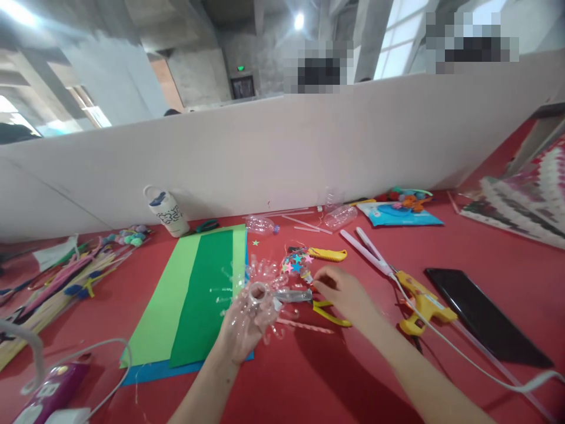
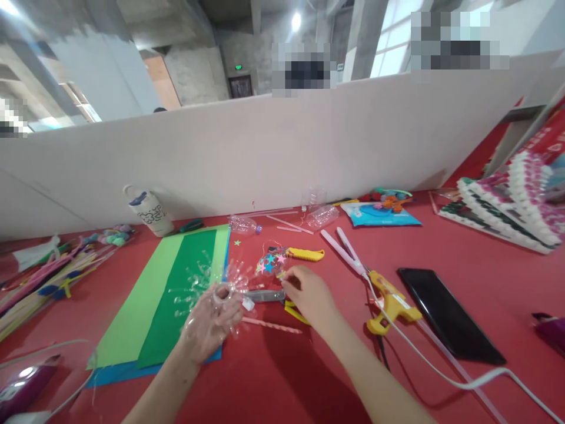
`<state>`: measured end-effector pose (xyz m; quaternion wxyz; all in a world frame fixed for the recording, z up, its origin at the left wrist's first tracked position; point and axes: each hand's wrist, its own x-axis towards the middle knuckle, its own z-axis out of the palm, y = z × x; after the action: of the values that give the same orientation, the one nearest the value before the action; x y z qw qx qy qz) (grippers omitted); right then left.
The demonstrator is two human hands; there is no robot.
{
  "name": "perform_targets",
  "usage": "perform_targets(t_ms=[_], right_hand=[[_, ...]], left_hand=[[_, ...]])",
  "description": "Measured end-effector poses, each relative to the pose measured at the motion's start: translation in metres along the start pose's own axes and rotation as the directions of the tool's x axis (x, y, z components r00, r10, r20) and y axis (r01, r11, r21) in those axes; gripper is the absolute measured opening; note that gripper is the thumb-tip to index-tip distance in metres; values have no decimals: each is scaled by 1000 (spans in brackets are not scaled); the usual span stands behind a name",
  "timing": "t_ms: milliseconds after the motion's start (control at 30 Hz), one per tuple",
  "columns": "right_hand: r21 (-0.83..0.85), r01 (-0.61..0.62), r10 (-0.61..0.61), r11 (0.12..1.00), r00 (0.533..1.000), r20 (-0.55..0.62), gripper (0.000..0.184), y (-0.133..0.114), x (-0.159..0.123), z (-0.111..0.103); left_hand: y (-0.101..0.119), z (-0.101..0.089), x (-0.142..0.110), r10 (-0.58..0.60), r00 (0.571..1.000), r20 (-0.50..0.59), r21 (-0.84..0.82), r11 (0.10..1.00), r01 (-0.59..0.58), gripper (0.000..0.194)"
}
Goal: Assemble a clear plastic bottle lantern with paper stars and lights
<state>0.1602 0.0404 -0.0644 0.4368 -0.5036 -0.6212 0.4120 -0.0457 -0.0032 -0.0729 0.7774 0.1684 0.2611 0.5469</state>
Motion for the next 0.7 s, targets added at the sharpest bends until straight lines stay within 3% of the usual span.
perform_targets(t_ms=[133, 267, 433, 700], right_hand=[[-15, 59, -59, 998, 998, 4, 13, -14, -13, 12], [-7, 106, -106, 994, 994, -12, 14, -38, -20, 5], [98, 210, -226, 973, 950, 215, 18, -54, -10, 4], [326, 92, -253, 941, 831, 495, 39, -36, 10, 28]], left_hand=[[-8, 1, 4, -45, 999, -6, 42, 998, 45, 20], [-14, -2, 7, -132, 990, -42, 100, 986, 135, 22], [-17, -5, 4, -198, 972, -123, 155, 964, 216, 29], [-17, -15, 2, -229, 959, -169, 205, 943, 262, 30]])
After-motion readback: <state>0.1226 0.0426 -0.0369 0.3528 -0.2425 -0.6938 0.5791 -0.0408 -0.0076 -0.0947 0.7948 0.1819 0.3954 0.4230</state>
